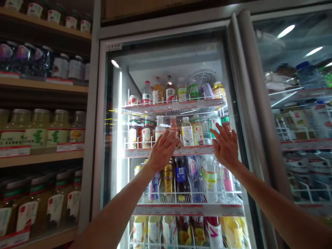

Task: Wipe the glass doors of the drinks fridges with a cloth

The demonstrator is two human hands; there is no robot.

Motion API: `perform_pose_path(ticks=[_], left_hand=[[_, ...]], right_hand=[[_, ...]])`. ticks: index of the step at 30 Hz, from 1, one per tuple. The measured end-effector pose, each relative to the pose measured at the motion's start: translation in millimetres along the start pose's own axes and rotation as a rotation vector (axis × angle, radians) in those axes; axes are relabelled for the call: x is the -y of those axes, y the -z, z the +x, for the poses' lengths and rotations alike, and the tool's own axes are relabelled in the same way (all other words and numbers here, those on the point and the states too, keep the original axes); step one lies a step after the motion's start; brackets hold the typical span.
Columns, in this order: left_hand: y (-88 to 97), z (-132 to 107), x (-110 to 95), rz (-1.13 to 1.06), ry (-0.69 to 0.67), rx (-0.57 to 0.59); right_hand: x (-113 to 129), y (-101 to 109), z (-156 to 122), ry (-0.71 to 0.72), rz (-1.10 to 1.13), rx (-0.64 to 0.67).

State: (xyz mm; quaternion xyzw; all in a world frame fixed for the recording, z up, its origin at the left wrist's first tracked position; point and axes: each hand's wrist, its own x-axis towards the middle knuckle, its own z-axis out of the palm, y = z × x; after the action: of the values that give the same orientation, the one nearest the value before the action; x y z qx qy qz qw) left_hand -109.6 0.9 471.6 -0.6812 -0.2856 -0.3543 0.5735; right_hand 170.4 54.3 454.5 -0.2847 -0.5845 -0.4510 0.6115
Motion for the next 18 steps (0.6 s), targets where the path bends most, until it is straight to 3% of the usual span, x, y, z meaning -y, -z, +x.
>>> perform_pose_path(ticks=[4, 6, 7, 9, 12, 14, 16, 18], left_hand=[[20.2, 0.8, 78.9, 0.062, 0.480, -0.265], [20.1, 13.1, 95.2, 0.069, 0.614, -0.325], [16.4, 23.1, 90.7, 0.055, 0.607, -0.310], [4.0, 46.5, 61.8, 0.010, 0.456, -0.210], [-12.3, 72.6, 15.4, -0.041, 0.026, 0.001], [-12.6, 76.8, 15.0, -0.042, -0.079, 0.047], [-4.8, 75.8, 41.3, -0.008, 0.088, -0.041], [3.2, 79.0, 72.8, 0.043, 0.404, -0.217]], right_hand=[[1.8, -0.8, -0.9, -0.010, -0.014, 0.006], [2.0, -0.9, -1.1, -0.007, -0.018, 0.002], [1.9, -0.6, -1.1, -0.006, -0.019, 0.002], [1.1, 0.3, -1.0, 0.004, -0.020, 0.007], [0.1, 1.3, -0.6, 0.026, -0.017, 0.004], [0.4, 0.7, -0.5, 0.022, -0.020, -0.006], [1.5, -0.6, -0.6, 0.009, -0.029, -0.014], [2.6, -2.0, -0.7, 0.008, -0.037, -0.021]])
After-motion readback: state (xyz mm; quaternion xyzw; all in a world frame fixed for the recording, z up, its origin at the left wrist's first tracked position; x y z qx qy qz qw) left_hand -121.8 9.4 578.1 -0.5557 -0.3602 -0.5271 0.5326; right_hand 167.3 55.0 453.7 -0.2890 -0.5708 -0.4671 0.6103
